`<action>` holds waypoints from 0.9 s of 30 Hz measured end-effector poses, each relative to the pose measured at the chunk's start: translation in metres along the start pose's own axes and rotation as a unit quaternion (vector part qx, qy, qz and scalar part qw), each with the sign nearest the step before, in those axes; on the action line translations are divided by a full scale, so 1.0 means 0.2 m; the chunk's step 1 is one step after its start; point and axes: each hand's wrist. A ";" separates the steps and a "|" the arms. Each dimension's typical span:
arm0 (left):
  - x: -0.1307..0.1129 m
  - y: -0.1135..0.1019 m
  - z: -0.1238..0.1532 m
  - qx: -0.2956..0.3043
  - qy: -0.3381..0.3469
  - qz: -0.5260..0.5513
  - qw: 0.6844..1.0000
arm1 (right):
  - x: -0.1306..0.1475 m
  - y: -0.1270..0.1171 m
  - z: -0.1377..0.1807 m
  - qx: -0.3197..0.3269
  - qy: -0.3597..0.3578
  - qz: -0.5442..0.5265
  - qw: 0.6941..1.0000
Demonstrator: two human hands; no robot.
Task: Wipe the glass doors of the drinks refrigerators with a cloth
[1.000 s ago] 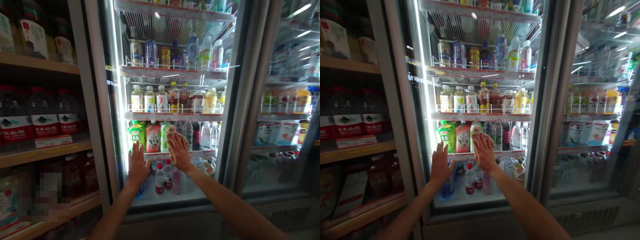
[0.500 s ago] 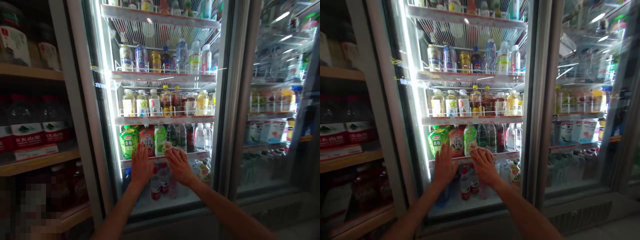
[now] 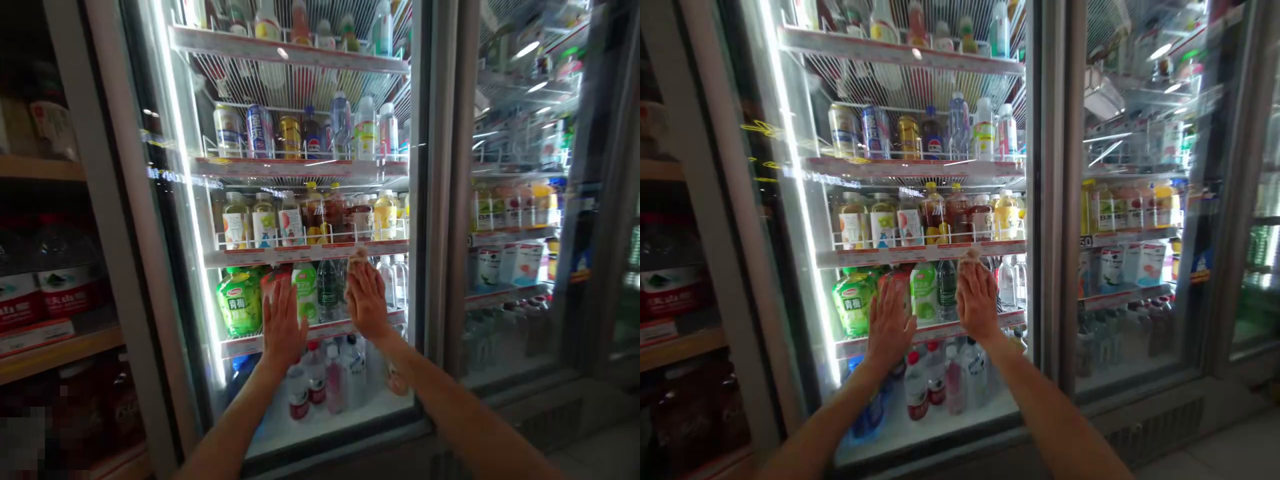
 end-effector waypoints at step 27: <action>0.08 -0.02 -0.22 -0.054 -0.025 -0.001 0.998 | -0.19 -0.07 -0.25 0.007 -0.056 -0.011 0.998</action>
Point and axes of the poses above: each hand's wrist, its own z-axis away from the middle knuckle, its own y-axis out of the palm, x = y × z, and after that the axes turned 6 degrees about -z, right-handed
